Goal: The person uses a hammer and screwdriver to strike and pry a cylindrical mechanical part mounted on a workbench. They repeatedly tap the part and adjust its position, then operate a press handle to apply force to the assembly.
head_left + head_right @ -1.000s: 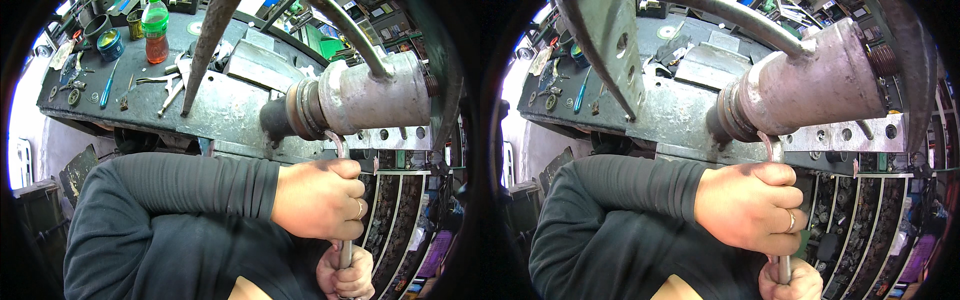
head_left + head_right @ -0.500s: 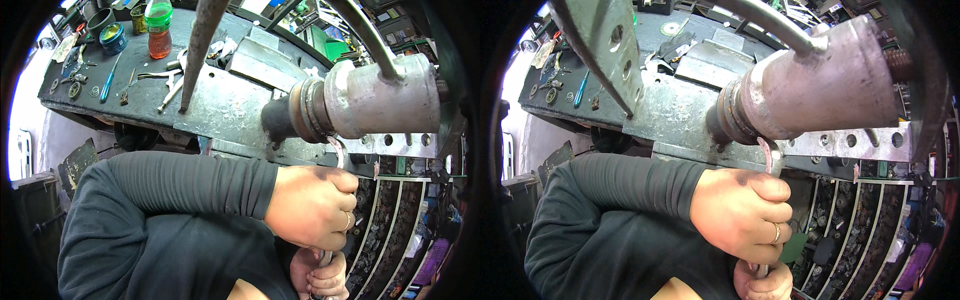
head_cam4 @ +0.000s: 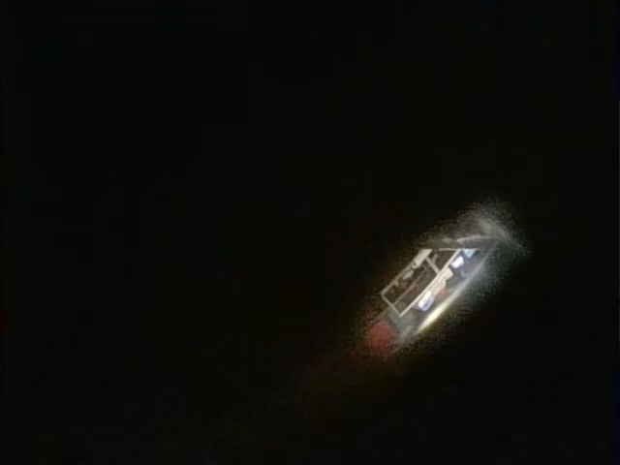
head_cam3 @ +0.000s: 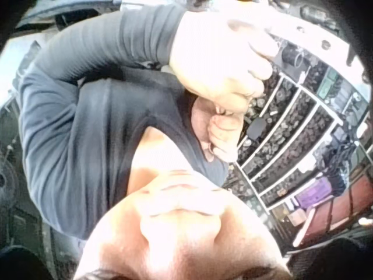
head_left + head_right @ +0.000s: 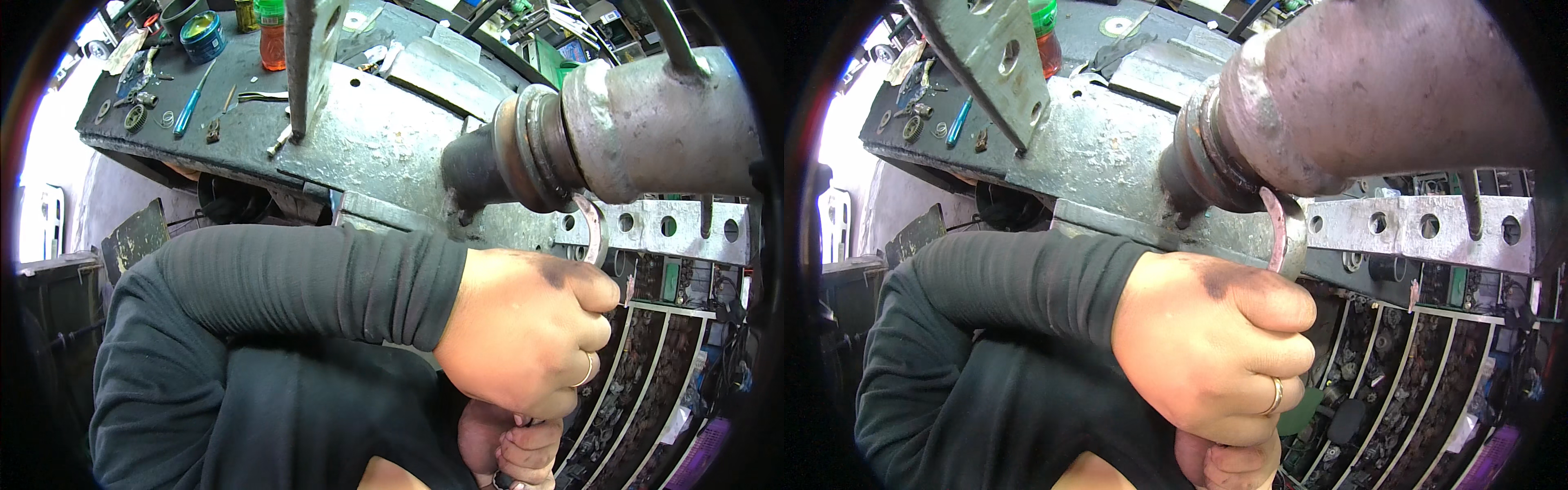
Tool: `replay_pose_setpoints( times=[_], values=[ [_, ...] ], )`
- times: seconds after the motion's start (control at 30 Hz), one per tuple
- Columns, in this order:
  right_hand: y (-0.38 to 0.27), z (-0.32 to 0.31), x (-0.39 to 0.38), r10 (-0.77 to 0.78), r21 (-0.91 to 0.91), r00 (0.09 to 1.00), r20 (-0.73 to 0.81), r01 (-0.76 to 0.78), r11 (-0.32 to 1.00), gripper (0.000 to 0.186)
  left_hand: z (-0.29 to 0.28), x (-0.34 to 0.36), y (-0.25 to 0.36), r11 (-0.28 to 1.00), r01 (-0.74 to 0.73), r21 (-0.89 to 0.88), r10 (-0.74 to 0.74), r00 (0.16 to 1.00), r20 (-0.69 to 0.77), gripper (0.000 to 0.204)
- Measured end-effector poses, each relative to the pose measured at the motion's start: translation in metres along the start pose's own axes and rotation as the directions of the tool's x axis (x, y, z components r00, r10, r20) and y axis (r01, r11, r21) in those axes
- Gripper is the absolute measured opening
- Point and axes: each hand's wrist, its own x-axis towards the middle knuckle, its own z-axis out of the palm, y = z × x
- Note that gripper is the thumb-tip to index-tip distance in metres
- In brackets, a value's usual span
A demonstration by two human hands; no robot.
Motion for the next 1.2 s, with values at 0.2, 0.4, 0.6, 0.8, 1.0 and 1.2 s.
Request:
replay_pose_setpoints(
  times=[0.2,0.4,0.6,0.8,1.0,1.2],
  values=[
    [0.005,-0.004,-0.005,-0.036,0.017,0.999,-0.011,0.036,0.999,0.023,0.004,-0.004,-0.001,0.999,-0.008,-0.046,0.009,1.0,0.027,0.015],
    [0.009,-0.001,-0.004,-0.094,0.042,0.996,0.004,0.094,0.995,0.023,0.007,-0.009,0.001,0.997,-0.011,-0.075,0.02,0.994,0.11,0.02],
    [0.017,-0.003,0.021,-0.178,0.057,0.979,0.099,0.173,0.983,0.023,0.004,0.001,0.0,0.998,0.037,-0.054,-0.035,0.999,0.033,0.016],
    [0.033,0.013,0.055,-0.267,0.097,0.948,0.175,0.253,0.963,0.021,0.005,0.01,-0.001,0.997,0.055,-0.05,-0.058,0.997,-0.055,0.015],
    [0.078,0.07,0.083,-0.752,-0.524,0.605,-0.261,0.565,0.637,0.021,0.006,0.018,-0.002,0.995,0.089,-0.042,-0.092,0.994,-0.064,0.016],
    [0.045,0.023,0.091,-0.222,0.189,0.934,0.281,0.173,0.967,0.022,-0.001,0.02,-0.003,0.99,0.127,-0.056,-0.13,0.99,-0.059,0.013]
  ],
)
